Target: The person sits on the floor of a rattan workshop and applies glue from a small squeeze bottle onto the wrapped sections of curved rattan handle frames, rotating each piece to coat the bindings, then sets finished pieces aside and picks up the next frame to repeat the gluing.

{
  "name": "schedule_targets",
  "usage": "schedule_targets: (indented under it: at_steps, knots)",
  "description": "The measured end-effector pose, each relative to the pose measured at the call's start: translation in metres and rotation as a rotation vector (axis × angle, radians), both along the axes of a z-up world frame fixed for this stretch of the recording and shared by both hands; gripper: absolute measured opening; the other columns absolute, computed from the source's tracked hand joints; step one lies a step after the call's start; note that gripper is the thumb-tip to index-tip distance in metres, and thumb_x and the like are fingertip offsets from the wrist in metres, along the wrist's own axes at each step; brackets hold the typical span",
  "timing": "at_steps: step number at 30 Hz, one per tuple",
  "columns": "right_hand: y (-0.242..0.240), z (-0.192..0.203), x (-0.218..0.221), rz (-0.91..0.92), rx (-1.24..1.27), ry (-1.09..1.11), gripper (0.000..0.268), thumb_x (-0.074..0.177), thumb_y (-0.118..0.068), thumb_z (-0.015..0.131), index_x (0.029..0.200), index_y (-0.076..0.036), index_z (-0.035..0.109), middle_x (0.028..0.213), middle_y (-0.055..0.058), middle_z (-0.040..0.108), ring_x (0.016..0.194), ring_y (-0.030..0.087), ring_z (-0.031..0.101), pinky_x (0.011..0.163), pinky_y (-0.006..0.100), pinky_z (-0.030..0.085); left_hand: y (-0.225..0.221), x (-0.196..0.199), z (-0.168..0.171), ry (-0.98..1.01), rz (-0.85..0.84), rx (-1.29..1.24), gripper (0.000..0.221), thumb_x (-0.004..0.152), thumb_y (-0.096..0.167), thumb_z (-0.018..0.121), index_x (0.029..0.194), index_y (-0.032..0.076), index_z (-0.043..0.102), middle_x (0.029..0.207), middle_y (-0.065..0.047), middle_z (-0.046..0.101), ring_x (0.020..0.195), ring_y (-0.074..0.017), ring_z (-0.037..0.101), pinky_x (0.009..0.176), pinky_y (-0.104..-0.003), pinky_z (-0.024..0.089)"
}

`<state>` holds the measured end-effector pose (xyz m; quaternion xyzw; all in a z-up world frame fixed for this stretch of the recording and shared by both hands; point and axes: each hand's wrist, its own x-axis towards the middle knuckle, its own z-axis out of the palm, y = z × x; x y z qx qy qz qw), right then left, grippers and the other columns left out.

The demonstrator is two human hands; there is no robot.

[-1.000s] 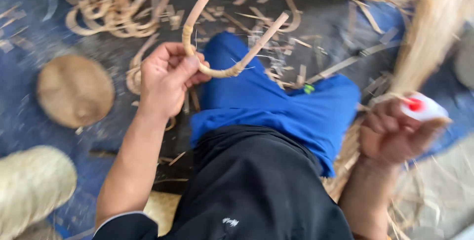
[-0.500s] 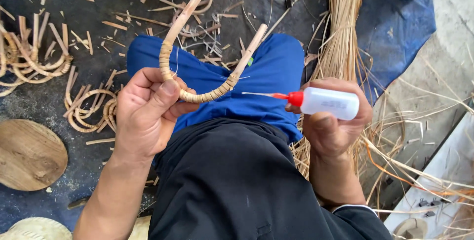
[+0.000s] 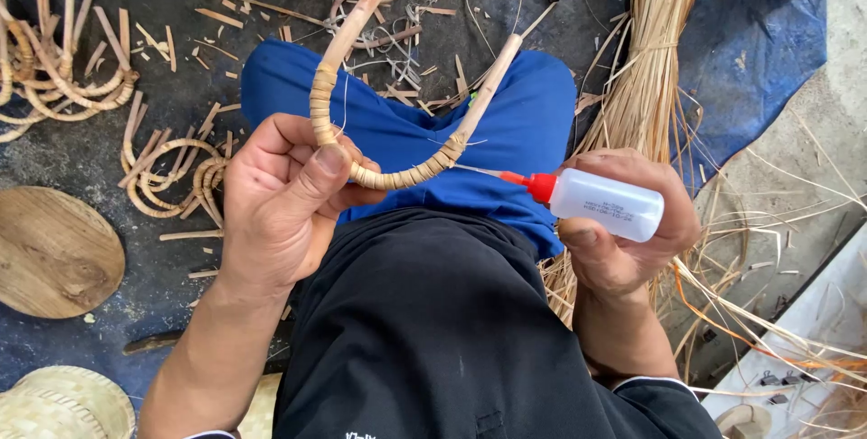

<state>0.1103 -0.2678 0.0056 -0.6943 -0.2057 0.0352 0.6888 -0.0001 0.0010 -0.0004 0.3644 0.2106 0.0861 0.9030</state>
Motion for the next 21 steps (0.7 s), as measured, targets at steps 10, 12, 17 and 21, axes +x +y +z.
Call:
schedule_targets:
  at_steps: [10, 12, 17, 21]
  knots:
    - [-0.001, -0.006, 0.000, -0.022, -0.027, -0.048, 0.053, 0.095, -0.040, 0.086, 0.116, 0.004, 0.065, 0.100, 0.017, 0.072, 0.088, 0.023, 0.074, 0.078, 0.030, 0.060, 0.002, -0.001, -0.005, -0.023, 0.017, 0.008, 0.017, 0.104, 0.007, 0.070, 0.113, -0.002, 0.059, 0.100, -0.016, 0.072, 0.096, -0.0258, 0.076, 0.082, -0.044, 0.069]
    - [0.000, -0.006, -0.001, -0.016, -0.023, -0.037, 0.053, 0.095, -0.040, 0.087, 0.116, 0.004, 0.065, 0.100, 0.018, 0.072, 0.089, 0.024, 0.074, 0.079, 0.030, 0.060, 0.003, -0.002, -0.006, -0.025, 0.022, 0.007, 0.017, 0.104, 0.007, 0.070, 0.113, -0.002, 0.059, 0.100, -0.016, 0.072, 0.096, -0.0259, 0.076, 0.082, -0.044, 0.069]
    - [-0.001, -0.005, -0.002, -0.008, -0.039, -0.034, 0.054, 0.094, -0.040, 0.088, 0.116, 0.004, 0.065, 0.103, 0.018, 0.072, 0.091, 0.024, 0.075, 0.080, 0.030, 0.061, 0.003, -0.003, -0.008, -0.039, 0.024, 0.010, 0.016, 0.104, 0.007, 0.070, 0.113, -0.002, 0.059, 0.099, -0.016, 0.072, 0.097, -0.0259, 0.076, 0.082, -0.044, 0.070]
    - [-0.001, -0.006, 0.000, -0.019, -0.078, -0.083, 0.055, 0.094, -0.040, 0.087, 0.118, 0.004, 0.065, 0.102, 0.018, 0.072, 0.092, 0.024, 0.075, 0.081, 0.031, 0.062, 0.004, -0.003, -0.009, -0.044, 0.021, 0.026, 0.016, 0.104, 0.007, 0.070, 0.113, -0.001, 0.060, 0.099, -0.016, 0.072, 0.097, -0.0259, 0.077, 0.082, -0.044, 0.070]
